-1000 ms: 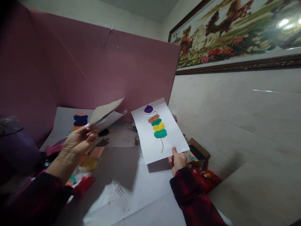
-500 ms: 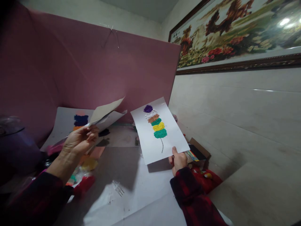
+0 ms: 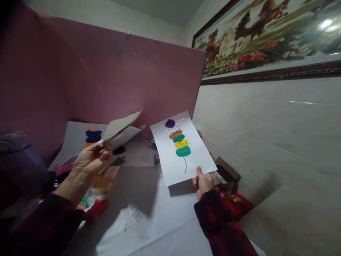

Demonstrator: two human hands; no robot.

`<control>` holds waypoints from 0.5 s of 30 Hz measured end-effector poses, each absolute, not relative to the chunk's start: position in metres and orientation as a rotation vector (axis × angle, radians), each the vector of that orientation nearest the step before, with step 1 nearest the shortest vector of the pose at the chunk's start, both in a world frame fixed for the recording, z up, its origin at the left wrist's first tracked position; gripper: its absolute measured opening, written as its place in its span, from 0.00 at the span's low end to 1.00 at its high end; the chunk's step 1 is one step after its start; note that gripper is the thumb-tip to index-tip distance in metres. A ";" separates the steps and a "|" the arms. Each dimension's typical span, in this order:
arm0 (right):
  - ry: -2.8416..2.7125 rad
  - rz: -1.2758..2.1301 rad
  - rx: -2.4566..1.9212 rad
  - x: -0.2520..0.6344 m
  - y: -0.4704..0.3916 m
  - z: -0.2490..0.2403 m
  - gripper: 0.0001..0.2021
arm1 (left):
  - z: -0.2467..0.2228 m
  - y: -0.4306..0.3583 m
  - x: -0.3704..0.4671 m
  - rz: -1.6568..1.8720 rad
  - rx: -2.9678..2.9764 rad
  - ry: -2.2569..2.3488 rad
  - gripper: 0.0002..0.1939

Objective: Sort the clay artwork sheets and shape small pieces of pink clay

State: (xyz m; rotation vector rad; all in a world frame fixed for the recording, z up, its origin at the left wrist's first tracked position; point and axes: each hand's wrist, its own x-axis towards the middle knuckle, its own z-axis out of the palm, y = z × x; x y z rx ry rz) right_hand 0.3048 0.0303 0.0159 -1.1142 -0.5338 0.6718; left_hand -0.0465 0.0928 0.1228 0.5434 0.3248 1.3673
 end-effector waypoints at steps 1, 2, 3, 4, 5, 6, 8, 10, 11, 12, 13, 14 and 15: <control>-0.536 0.675 -1.112 0.305 0.030 0.016 0.23 | 0.123 0.093 -0.046 1.366 0.546 0.326 0.12; -0.539 0.678 -1.110 0.305 0.030 0.016 0.23 | 0.123 0.093 -0.047 1.366 0.549 0.327 0.12; -0.540 0.682 -1.108 0.305 0.029 0.016 0.23 | 0.122 0.093 -0.047 1.367 0.551 0.330 0.12; -0.541 0.685 -1.105 0.305 0.029 0.016 0.23 | 0.122 0.094 -0.047 1.369 0.554 0.332 0.12; -0.541 0.687 -1.101 0.304 0.028 0.016 0.23 | 0.122 0.094 -0.047 1.372 0.555 0.333 0.12; -0.540 0.689 -1.099 0.304 0.028 0.017 0.23 | 0.122 0.094 -0.048 1.372 0.554 0.331 0.12; -0.536 0.692 -1.103 0.304 0.027 0.018 0.22 | 0.122 0.094 -0.048 1.371 0.547 0.323 0.12; -0.531 0.686 -1.112 0.304 0.027 0.019 0.22 | 0.124 0.094 -0.049 1.369 0.530 0.326 0.12; -0.527 0.679 -1.115 0.304 0.027 0.019 0.22 | 0.125 0.093 -0.048 1.370 0.520 0.330 0.12; -0.523 0.668 -1.116 0.304 0.027 0.020 0.22 | 0.126 0.093 -0.048 1.371 0.508 0.336 0.12; -0.519 0.656 -1.118 0.304 0.026 0.020 0.22 | 0.128 0.092 -0.048 1.373 0.497 0.343 0.12; -0.515 0.647 -1.122 0.304 0.026 0.020 0.21 | 0.129 0.091 -0.048 1.376 0.489 0.349 0.12; -0.509 0.641 -1.129 0.304 0.026 0.021 0.21 | 0.131 0.091 -0.047 1.380 0.483 0.352 0.12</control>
